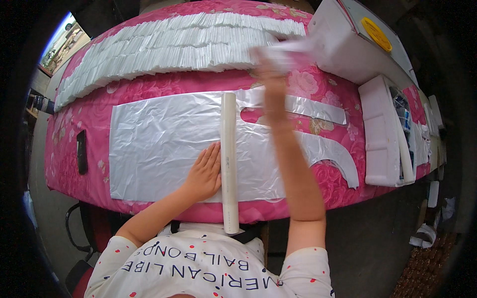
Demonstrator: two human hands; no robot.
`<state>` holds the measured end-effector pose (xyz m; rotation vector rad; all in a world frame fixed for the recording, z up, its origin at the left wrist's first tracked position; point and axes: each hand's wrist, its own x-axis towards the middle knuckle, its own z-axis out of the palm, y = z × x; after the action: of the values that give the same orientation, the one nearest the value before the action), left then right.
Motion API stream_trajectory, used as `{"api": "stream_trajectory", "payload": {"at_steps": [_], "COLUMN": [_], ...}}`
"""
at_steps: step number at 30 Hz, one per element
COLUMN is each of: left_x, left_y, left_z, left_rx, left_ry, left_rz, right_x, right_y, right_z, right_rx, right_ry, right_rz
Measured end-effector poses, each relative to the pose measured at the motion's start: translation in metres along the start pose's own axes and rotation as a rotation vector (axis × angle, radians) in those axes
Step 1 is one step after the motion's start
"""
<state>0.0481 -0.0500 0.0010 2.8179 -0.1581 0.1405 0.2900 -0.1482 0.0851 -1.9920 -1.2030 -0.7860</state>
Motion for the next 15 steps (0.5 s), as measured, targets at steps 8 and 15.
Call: {"api": "stream_trajectory", "payload": {"at_steps": [8, 15], "left_x": [-0.004, -0.005], "left_y": [-0.012, -0.012], "left_z": [0.037, 0.011], "left_rx": [0.053, -0.153], "left_ry": [0.111, 0.174], "left_rz": [0.028, -0.103], "right_x": [-0.035, -0.038], "right_y": [-0.268, -0.299], "right_z": [0.179, 0.151], "right_rx": [0.512, 0.680], "right_ry": [-0.695, -0.883], "right_rz": [0.303, 0.306]}}
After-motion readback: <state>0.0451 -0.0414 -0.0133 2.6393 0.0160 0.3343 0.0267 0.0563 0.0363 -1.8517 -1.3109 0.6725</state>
